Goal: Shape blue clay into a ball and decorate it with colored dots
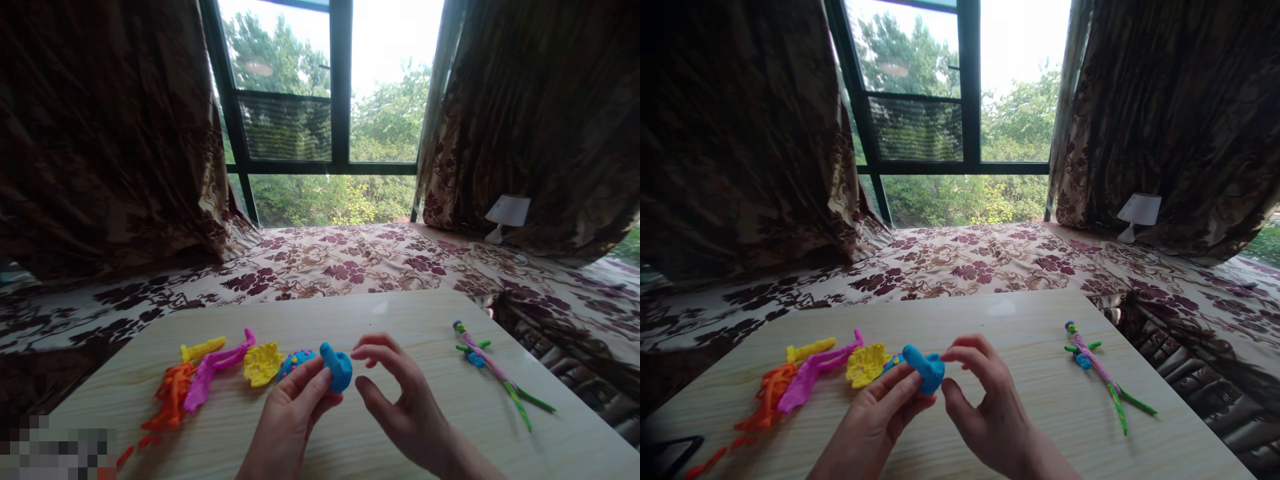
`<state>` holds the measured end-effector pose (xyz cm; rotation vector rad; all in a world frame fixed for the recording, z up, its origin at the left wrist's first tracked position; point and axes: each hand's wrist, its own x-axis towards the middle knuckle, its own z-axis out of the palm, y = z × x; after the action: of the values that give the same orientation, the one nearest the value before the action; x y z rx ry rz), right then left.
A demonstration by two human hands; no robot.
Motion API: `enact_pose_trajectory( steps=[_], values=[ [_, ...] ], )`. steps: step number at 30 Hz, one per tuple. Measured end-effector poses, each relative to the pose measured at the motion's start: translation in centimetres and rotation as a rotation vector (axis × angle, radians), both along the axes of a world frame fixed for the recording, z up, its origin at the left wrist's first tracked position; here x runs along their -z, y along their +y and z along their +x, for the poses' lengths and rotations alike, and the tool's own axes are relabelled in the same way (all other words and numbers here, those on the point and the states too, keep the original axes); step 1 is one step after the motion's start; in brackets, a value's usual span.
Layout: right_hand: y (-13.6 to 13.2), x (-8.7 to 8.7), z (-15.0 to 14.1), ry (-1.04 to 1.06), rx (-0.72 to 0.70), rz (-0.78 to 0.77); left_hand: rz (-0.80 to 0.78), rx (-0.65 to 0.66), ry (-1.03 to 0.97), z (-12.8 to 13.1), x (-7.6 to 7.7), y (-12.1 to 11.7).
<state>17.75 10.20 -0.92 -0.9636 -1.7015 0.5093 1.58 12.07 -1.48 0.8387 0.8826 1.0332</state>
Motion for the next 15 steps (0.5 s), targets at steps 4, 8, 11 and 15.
enact_pose_trajectory(
  steps=[4,8,11,15],
  values=[
    [0.28,0.56,-0.18,0.070,0.023,-0.101,0.019,-0.020,0.079,0.13,0.09,0.05],
    [0.34,0.72,-0.33,0.021,0.002,-0.064,0.060,-0.034,0.173,0.30,0.35,0.17],
    [0.32,0.56,-0.34,-0.009,-0.020,-0.055,-0.001,-0.037,0.165,0.36,0.65,0.31],
    [0.21,0.49,-0.35,-0.045,-0.072,-0.012,-0.025,-0.018,0.197,0.42,0.81,0.38]
  ],
)
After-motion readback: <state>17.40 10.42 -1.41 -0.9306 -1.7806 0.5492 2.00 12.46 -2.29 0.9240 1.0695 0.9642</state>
